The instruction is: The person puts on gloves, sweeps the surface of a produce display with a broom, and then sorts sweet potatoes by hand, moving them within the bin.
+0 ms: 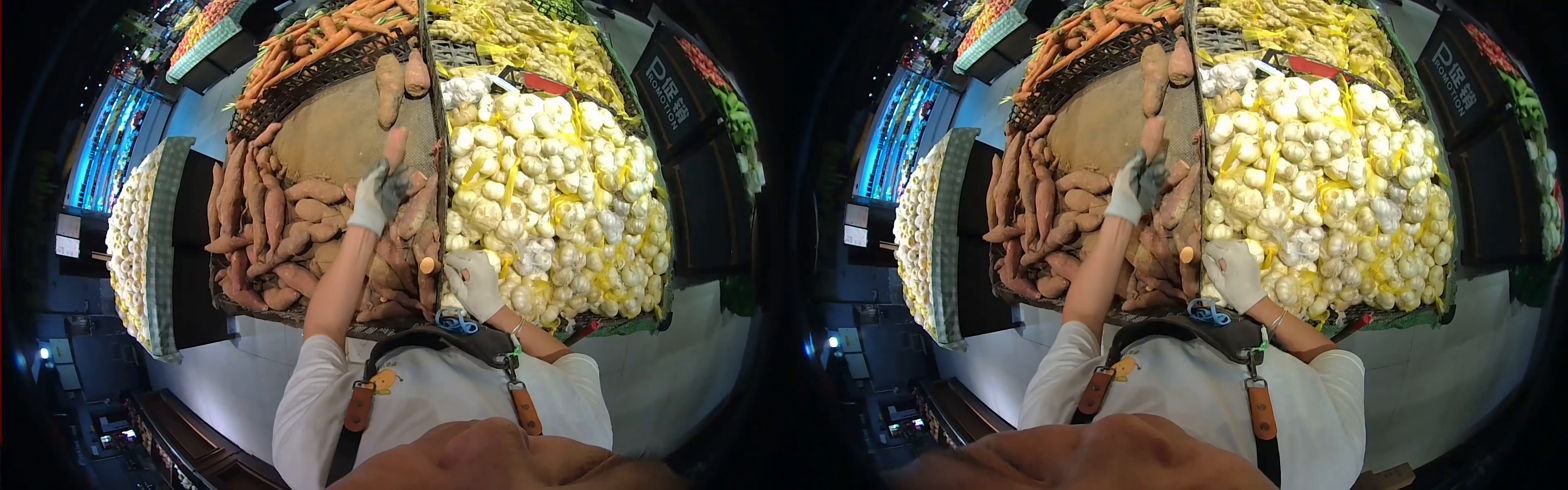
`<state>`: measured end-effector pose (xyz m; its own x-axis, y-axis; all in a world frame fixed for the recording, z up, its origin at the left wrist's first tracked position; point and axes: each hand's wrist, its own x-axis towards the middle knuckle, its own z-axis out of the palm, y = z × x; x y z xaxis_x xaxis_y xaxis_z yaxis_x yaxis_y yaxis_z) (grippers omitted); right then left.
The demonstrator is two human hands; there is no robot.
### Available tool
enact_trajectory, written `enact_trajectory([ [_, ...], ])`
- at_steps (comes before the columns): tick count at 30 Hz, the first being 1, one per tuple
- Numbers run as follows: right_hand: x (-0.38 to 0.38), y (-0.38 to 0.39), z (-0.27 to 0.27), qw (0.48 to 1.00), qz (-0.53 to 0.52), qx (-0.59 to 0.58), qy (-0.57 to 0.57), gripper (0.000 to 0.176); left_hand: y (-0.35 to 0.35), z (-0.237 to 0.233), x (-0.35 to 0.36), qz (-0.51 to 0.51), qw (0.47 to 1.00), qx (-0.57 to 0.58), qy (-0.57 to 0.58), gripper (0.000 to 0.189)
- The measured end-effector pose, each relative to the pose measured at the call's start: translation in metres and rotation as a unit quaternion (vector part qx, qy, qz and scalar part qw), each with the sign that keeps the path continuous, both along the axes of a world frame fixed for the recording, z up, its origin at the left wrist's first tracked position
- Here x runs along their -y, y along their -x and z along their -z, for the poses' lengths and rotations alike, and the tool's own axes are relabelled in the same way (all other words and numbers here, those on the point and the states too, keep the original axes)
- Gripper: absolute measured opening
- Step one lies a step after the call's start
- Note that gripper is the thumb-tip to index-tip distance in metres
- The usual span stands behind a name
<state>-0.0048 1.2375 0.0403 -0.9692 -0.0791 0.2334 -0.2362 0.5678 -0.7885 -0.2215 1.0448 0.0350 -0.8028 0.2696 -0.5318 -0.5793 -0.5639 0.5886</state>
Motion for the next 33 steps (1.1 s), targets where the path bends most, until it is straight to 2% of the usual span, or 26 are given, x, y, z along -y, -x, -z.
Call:
enact_trajectory([
  [1, 0.0, 0.0, 0.0, 1.0, 0.002, -0.009, 0.004, 0.01, 0.018, -0.017, -0.016, -0.011, 1.0, -0.006, 0.026, 0.023],
  [3, -0.001, 0.001, -0.005, 1.0, -0.002, -0.003, 0.0, 0.01, 0.062, -0.029, -0.039, -0.029, 0.995, -0.095, 0.018, 0.033],
  [5, -0.003, 0.003, -0.009, 0.999, -0.021, 0.027, -0.011, 0.01, 0.106, -0.051, -0.067, -0.069, 0.991, -0.111, 0.022, 0.029],
  [8, -0.001, 0.006, -0.005, 1.0, -0.011, -0.005, 0.024, 0.01, 0.175, -0.055, -0.092, -0.083, 0.981, -0.158, 0.071, 0.022],
  [10, -0.003, 0.009, -0.007, 0.999, -0.025, 0.015, 0.037, 0.009, 0.182, -0.054, -0.097, -0.043, 0.965, -0.177, 0.188, 0.023],
  [11, -0.004, 0.009, -0.009, 0.999, -0.023, 0.015, 0.033, 0.009, 0.181, -0.053, -0.099, -0.024, 0.951, -0.184, 0.246, 0.025],
  [12, -0.004, 0.008, -0.01, 0.999, -0.019, 0.014, 0.03, 0.009, 0.176, -0.047, -0.1, -0.027, 0.943, -0.215, 0.253, 0.03],
  [15, -0.005, 0.009, -0.01, 0.998, -0.031, 0.033, 0.042, 0.01, 0.144, -0.036, -0.078, 0.059, 0.942, -0.242, 0.223, 0.034],
  [17, -0.004, 0.008, -0.01, 0.998, -0.03, 0.027, 0.055, 0.012, 0.114, -0.036, -0.058, 0.037, 0.94, -0.234, 0.245, 0.034],
  [22, 0.0, 0.005, -0.002, 0.999, -0.017, 0.05, -0.014, 0.01, 0.061, -0.049, 0.028, -0.049, 0.943, -0.215, 0.251, 0.03],
  [25, 0.008, 0.0, -0.009, 0.999, 0.026, -0.02, 0.011, 0.009, 0.048, -0.053, 0.074, -0.085, 0.934, -0.217, 0.269, 0.029],
  [28, 0.005, -0.001, -0.012, 0.999, 0.002, 0.038, -0.018, 0.009, 0.048, -0.055, 0.089, -0.11, 0.915, -0.244, 0.302, 0.032],
  [31, 0.008, -0.003, -0.012, 1.0, 0.018, 0.006, -0.005, 0.009, 0.057, -0.055, 0.073, -0.074, 0.851, -0.313, 0.415, 0.038],
  [32, 0.008, -0.004, -0.011, 0.999, 0.029, -0.017, 0.004, 0.009, 0.059, -0.066, 0.063, -0.035, 0.837, -0.306, 0.452, 0.048],
  [33, 0.007, -0.003, -0.009, 1.0, 0.015, -0.009, 0.001, 0.009, 0.072, -0.065, 0.058, -0.019, 0.801, -0.331, 0.499, 0.048],
])
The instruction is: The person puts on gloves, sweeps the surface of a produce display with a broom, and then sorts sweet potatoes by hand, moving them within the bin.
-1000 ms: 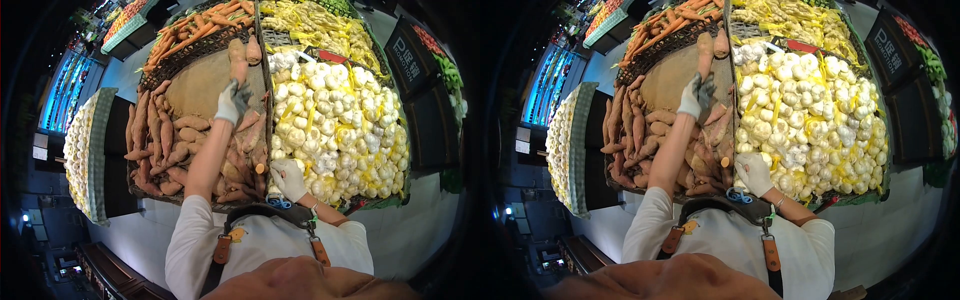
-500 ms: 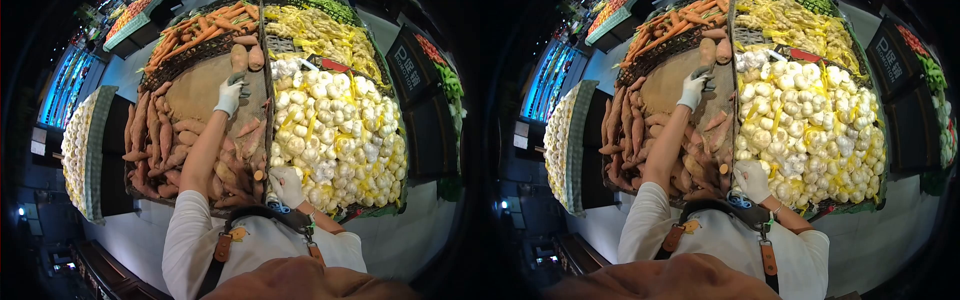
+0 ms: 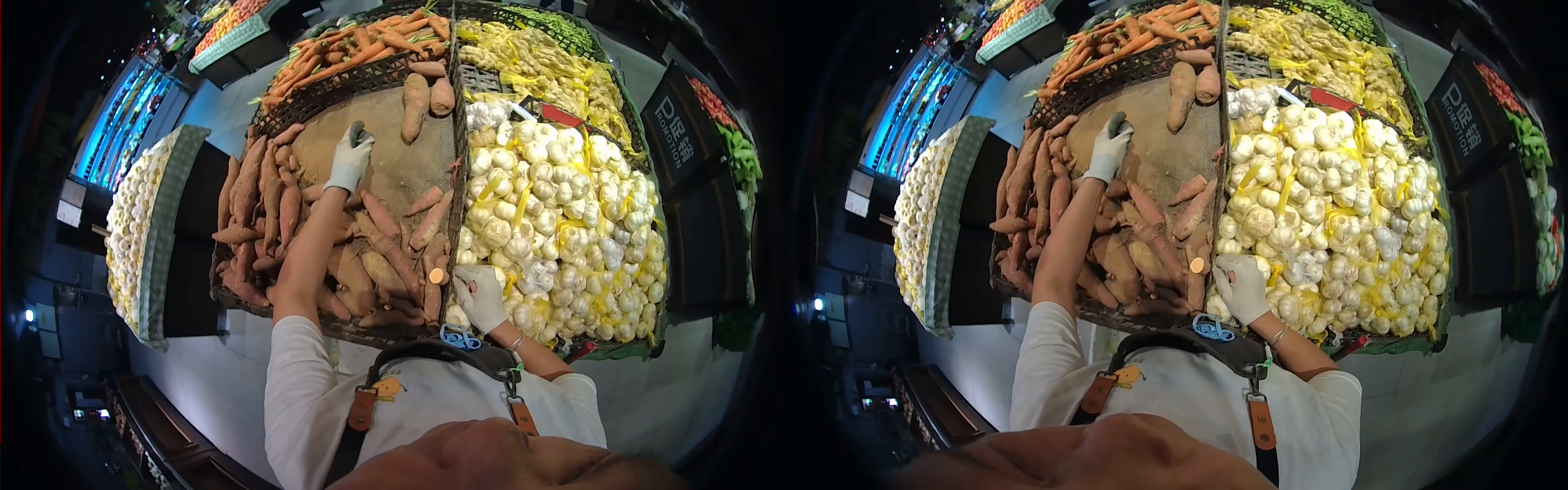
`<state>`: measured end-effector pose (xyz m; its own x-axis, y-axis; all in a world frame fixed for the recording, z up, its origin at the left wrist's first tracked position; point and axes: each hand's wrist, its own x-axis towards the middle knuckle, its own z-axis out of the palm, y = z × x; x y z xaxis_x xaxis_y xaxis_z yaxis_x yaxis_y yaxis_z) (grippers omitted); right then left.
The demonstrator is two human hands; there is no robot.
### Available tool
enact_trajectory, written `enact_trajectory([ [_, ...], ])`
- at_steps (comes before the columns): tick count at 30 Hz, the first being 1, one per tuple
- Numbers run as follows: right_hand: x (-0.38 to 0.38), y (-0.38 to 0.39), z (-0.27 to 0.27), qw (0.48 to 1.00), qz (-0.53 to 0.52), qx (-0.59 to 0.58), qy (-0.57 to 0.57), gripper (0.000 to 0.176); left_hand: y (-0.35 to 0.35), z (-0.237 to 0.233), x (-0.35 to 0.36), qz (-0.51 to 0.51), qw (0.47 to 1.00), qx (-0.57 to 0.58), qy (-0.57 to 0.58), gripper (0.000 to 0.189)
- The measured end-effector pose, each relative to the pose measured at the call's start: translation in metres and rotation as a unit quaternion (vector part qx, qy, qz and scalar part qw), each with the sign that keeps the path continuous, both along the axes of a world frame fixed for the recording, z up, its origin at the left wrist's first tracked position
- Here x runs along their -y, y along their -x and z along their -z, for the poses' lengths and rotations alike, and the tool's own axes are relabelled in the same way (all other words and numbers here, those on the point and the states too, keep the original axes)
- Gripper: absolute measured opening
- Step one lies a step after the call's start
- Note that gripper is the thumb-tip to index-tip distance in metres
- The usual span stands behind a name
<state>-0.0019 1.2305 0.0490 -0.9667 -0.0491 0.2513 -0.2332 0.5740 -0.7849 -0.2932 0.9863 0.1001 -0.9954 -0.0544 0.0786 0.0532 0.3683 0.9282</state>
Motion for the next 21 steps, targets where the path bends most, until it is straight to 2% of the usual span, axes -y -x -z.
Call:
enact_trajectory([
  [2, -0.005, 0.003, 0.004, 1.0, -0.025, 0.015, -0.006, 0.01, 0.041, 0.008, -0.014, 0.02, 0.991, -0.05, 0.122, 0.049],
  [6, -0.009, 0.005, 0.004, 0.999, -0.031, 0.027, -0.017, 0.01, 0.118, 0.016, -0.052, 0.013, 0.956, -0.093, 0.277, 0.059],
  [7, -0.009, 0.006, 0.005, 1.0, -0.029, -0.004, 0.004, 0.01, 0.134, 0.011, -0.062, 0.027, 0.946, -0.075, 0.315, 0.063],
  [10, -0.018, 0.011, 0.011, 0.996, -0.069, 0.056, -0.009, 0.011, 0.15, -0.015, -0.101, 0.028, 0.925, -0.075, 0.371, 0.058],
  [13, -0.012, 0.013, 0.037, 0.999, -0.035, -0.015, 0.001, 0.011, 0.184, -0.016, -0.126, 0.03, 0.911, -0.062, 0.407, 0.061],
  [15, -0.013, 0.019, 0.03, 0.995, -0.052, 0.083, -0.005, 0.011, 0.187, -0.024, -0.141, 0.03, 0.904, -0.041, 0.424, 0.06],
  [16, -0.014, 0.019, 0.021, 0.989, -0.062, 0.135, -0.007, 0.012, 0.196, -0.019, -0.143, 0.033, 0.898, -0.043, 0.436, 0.06],
  [18, -0.016, 0.024, 0.009, 0.991, -0.061, 0.12, 0.007, 0.012, 0.206, -0.011, -0.147, 0.039, 0.886, -0.042, 0.46, 0.061],
  [21, -0.018, 0.028, 0.01, 0.991, -0.067, 0.113, 0.016, 0.011, 0.219, 0.0, -0.142, 0.047, 0.896, -0.067, 0.436, 0.06],
])
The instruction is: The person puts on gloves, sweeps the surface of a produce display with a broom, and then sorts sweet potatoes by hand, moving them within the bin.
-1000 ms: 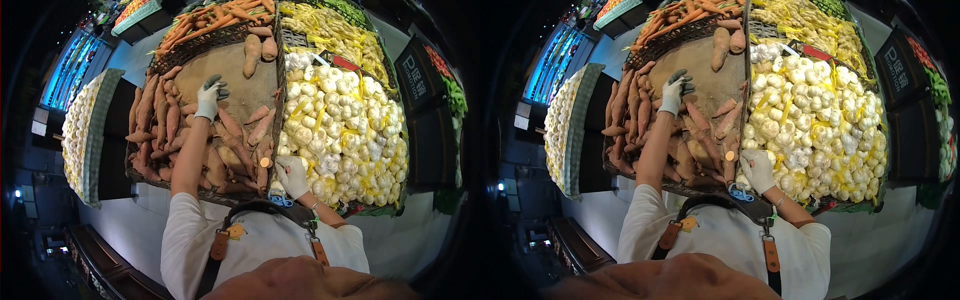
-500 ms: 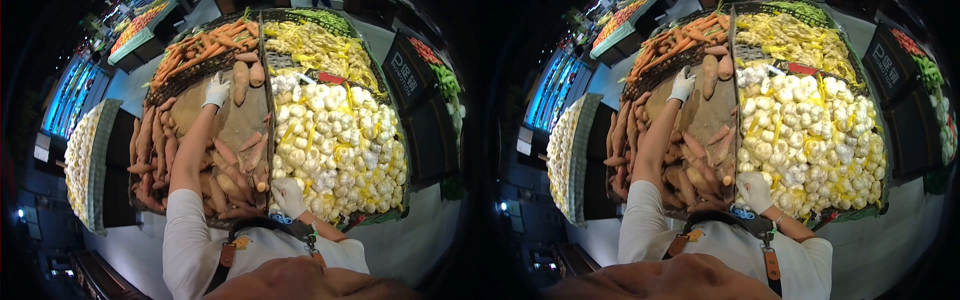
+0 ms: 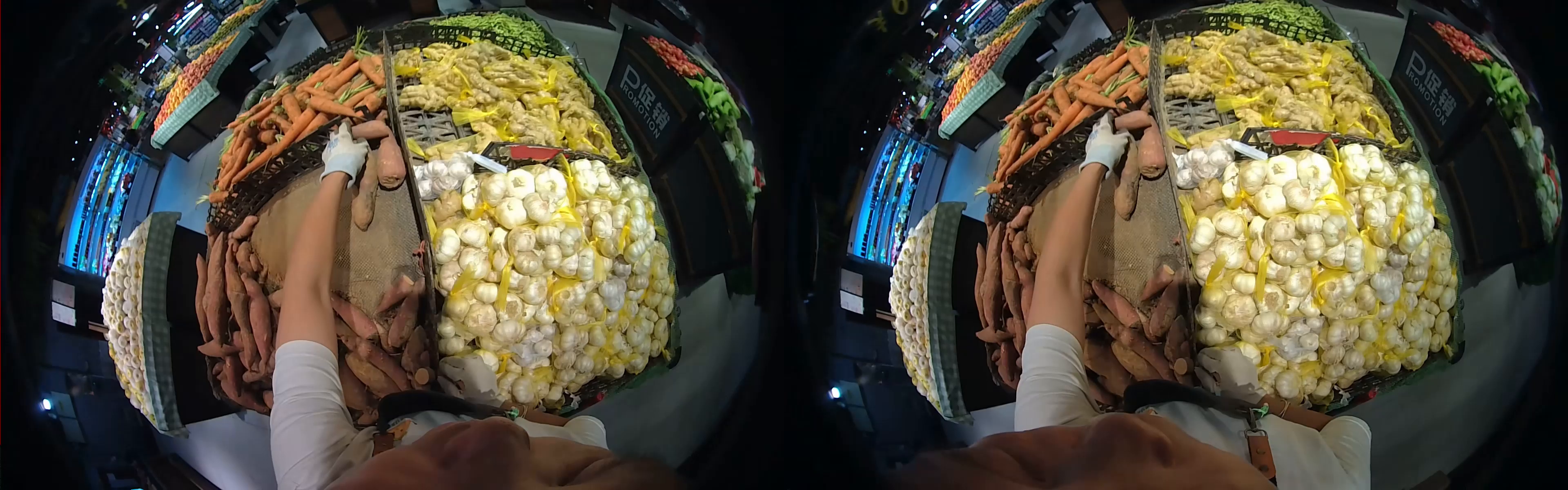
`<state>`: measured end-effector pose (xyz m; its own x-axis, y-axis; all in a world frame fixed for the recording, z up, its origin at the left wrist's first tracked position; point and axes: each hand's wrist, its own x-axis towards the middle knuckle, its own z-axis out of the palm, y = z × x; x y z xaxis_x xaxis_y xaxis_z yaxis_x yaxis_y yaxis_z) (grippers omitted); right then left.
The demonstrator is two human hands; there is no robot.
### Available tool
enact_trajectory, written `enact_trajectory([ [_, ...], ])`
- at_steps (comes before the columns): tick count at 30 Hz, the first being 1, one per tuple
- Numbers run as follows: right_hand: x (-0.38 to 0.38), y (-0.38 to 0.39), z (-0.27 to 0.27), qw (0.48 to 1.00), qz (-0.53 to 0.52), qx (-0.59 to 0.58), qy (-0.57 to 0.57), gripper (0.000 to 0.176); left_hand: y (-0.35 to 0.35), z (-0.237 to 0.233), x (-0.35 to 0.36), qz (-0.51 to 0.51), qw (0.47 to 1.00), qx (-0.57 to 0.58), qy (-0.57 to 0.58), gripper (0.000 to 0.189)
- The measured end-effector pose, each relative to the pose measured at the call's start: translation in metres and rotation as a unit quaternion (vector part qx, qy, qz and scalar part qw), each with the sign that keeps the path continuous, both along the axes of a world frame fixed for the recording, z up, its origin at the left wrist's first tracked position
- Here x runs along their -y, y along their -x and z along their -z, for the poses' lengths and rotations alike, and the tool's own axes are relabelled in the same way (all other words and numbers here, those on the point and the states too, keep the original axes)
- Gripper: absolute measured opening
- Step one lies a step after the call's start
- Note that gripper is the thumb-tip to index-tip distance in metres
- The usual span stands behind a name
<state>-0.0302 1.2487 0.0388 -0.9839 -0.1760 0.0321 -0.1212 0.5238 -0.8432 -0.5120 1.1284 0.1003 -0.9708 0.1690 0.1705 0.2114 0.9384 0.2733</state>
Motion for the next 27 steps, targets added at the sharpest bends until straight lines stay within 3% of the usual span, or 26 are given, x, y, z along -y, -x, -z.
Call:
enact_trajectory([
  [3, -0.001, 0.002, 0.002, 1.0, -0.01, -0.017, 0.02, 0.011, 0.002, -0.002, 0.008, 0.02, 0.999, -0.002, -0.035, 0.06],
  [11, -0.004, 0.003, 0.002, 0.998, -0.031, -0.028, 0.041, 0.012, -0.035, -0.03, -0.005, 0.015, 0.997, -0.04, 0.06, 0.043],
  [16, 0.001, -0.001, 0.004, 1.0, 0.001, -0.016, -0.002, 0.013, -0.032, -0.027, -0.024, 0.087, 0.971, -0.067, 0.211, 0.06],
  [19, -0.001, 0.001, -0.005, 1.0, -0.015, 0.016, -0.007, 0.015, -0.032, -0.021, -0.028, 0.094, 0.964, -0.117, 0.218, 0.057],
  [24, -0.003, -0.001, -0.007, 0.999, -0.01, 0.036, 0.013, 0.016, -0.046, -0.03, -0.042, 0.008, 0.973, -0.06, 0.221, 0.047],
  [27, -0.001, -0.001, -0.007, 0.999, -0.006, 0.038, 0.011, 0.016, -0.036, -0.025, -0.044, 0.046, 0.958, -0.061, 0.277, 0.04],
])
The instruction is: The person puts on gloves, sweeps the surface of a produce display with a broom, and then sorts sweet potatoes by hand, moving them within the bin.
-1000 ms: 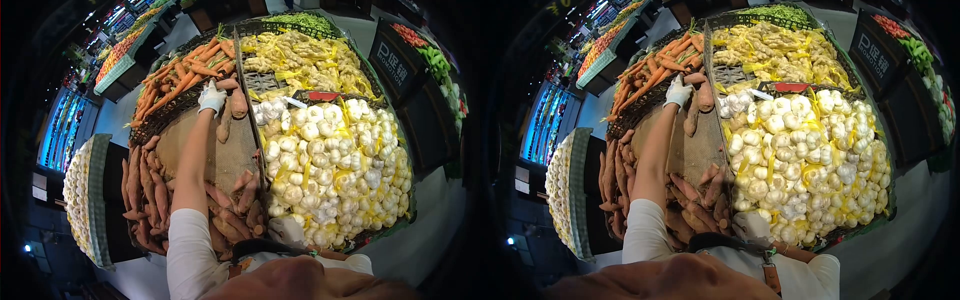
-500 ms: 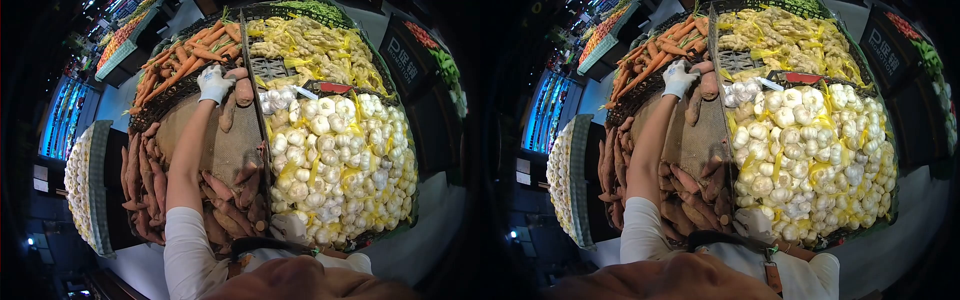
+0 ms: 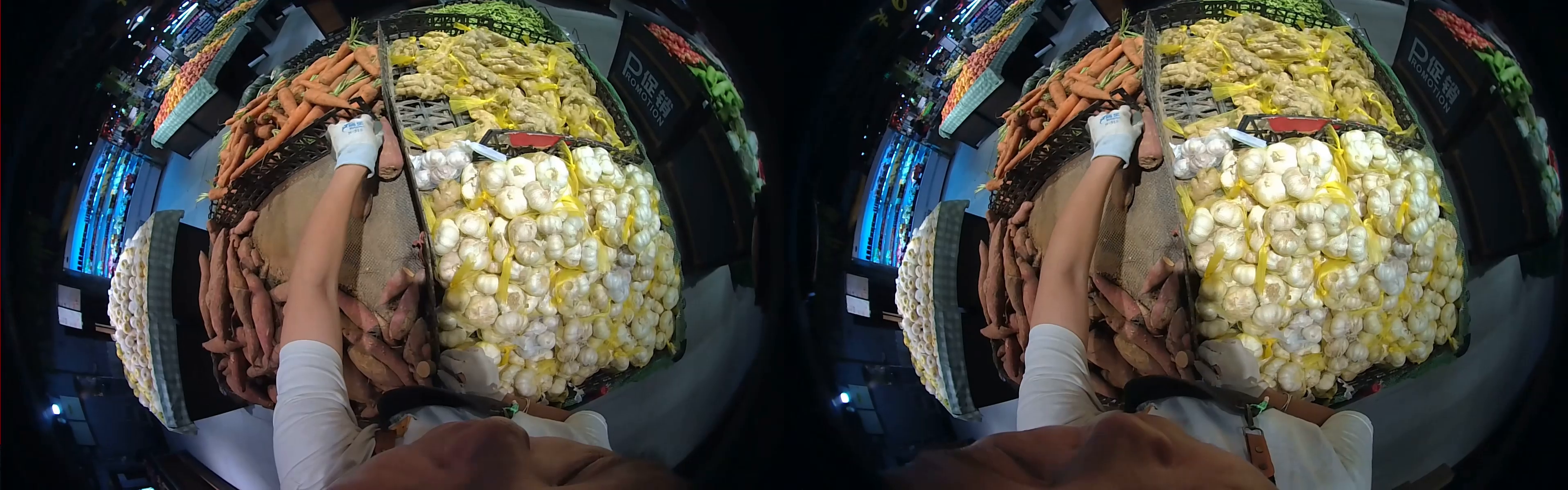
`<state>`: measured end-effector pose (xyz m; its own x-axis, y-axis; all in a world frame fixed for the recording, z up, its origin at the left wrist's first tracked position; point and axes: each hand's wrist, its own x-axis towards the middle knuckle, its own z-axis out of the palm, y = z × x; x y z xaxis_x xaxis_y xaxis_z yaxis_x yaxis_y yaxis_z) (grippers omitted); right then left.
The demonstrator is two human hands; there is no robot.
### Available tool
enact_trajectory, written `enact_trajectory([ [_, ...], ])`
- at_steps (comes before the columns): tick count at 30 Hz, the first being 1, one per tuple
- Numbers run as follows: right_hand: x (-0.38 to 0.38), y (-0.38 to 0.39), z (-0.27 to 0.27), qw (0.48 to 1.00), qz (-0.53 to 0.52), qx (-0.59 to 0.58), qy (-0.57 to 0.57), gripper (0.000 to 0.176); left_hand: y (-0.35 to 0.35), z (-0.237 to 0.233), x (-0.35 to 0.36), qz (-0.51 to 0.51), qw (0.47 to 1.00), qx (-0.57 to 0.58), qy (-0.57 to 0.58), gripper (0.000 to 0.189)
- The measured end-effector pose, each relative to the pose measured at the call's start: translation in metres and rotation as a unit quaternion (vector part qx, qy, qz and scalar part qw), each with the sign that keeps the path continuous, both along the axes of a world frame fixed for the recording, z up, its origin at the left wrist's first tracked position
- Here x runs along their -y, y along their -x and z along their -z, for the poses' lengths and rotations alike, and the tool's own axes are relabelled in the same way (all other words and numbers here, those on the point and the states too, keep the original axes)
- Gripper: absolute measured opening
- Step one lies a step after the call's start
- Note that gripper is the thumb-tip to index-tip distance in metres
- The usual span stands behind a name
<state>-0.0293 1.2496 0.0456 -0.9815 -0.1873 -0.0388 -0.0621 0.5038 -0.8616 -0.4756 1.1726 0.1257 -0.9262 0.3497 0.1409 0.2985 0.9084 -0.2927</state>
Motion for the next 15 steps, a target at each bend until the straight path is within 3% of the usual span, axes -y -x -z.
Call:
enact_trajectory([
  [6, -0.001, 0.002, 0.007, 0.999, -0.002, -0.048, 0.014, 0.015, -0.014, -0.011, 0.029, 0.025, 0.995, -0.048, -0.088, 0.043],
  [9, 0.002, -0.004, 0.021, 0.996, 0.003, -0.09, 0.017, 0.014, -0.048, -0.012, 0.071, 0.008, 0.971, -0.081, -0.224, 0.039],
  [12, 0.006, -0.008, 0.02, 0.99, 0.033, -0.137, 0.005, 0.013, -0.118, -0.005, 0.135, 0.003, 0.95, -0.078, -0.304, 0.037],
  [15, 0.012, -0.02, 0.015, 0.983, 0.088, -0.159, 0.003, 0.011, -0.204, 0.011, 0.204, -0.065, 0.936, -0.021, -0.345, 0.039],
])
